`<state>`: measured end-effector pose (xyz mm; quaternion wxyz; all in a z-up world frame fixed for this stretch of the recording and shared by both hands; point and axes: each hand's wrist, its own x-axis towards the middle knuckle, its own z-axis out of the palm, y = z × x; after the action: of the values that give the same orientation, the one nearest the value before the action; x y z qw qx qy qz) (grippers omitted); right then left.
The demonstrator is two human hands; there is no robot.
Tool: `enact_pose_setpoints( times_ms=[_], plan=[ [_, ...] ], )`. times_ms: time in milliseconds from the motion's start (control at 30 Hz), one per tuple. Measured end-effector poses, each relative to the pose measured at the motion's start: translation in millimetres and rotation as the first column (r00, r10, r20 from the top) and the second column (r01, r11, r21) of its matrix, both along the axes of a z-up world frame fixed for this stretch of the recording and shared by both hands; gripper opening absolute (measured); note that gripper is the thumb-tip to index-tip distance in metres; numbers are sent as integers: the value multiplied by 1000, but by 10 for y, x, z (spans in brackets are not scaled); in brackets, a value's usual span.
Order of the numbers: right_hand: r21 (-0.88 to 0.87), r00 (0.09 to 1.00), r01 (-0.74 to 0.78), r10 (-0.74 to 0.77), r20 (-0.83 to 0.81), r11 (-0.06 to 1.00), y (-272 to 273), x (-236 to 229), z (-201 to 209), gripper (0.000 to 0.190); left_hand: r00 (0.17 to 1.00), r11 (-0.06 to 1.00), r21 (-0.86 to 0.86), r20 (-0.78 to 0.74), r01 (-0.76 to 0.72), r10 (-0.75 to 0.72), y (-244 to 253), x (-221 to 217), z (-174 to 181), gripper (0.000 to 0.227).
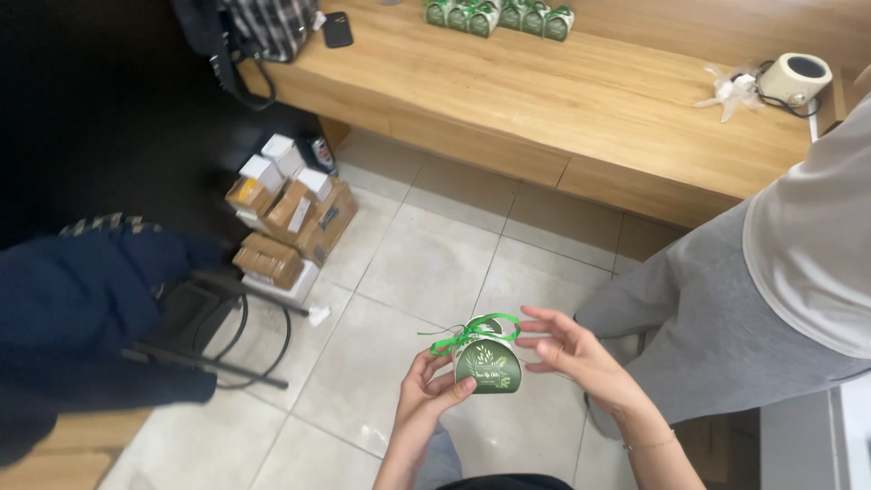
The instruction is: The person is moving small packaged candles from a display shelf to a workbench.
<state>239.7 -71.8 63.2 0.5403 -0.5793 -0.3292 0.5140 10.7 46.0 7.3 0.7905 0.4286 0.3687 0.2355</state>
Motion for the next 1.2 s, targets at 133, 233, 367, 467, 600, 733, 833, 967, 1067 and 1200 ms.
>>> enact_pose_setpoints(
  times_ms=[133, 233, 367, 467, 600, 733, 833, 967, 1067, 1200],
  plan=[
    [-110, 948, 311, -316, -28, 944, 759, 181, 97, 49, 993, 993, 16, -36, 114, -114, 918, 243, 155, 80],
    [-47, 928, 372, -370, 37, 927, 1236, 302, 34, 35, 984, 984, 23, -37, 178, -177, 1488, 410, 255, 88],
    [45, 924, 315, -317, 213, 948, 1721, 385, 12, 29, 956, 952, 80, -36, 294, -292, 2012, 706, 181, 98],
    [44, 897, 246, -245, 368, 968, 2011, 511, 54, 24, 928, 922, 102, -40, 374, -372, 2315, 990, 177, 100],
    [-70, 881, 278, -225, 416, 958, 2321, 855, 111, 15, 898, 897, 43, -6, 439, -439, 2601, 1433, 218, 96],
    [-25, 826, 296, -243, 508, 955, 2686, 1472, 41, 14, 892, 893, 26, 41, 449, -450, 2992, 2055, 112, 91],
    [-39, 808, 317, -248, 535, 948, 3035, 1968, 86, 10, 892, 894, 30, 70, 446, -447, 3347, 2525, 72, 88],
    [-69, 796, 281, -192, 575, 957, 3450, 2680, 229, 15, 870, 880, 37, 135, 473, -473, 3770, 3250, 42, 83],
    [-25, 767, 231, -167, 620, 973, 3722, 3156, 206, 16, 885, 892, 30, 111, 451, -451, 3978, 3710, 16, 80],
    [-25, 697, 287, -191, 691, 958, 4075, 3602, 239, 12, 930, 930, 7, -19, 367, -367, 4173, 4077, -435, 65]
  ],
)
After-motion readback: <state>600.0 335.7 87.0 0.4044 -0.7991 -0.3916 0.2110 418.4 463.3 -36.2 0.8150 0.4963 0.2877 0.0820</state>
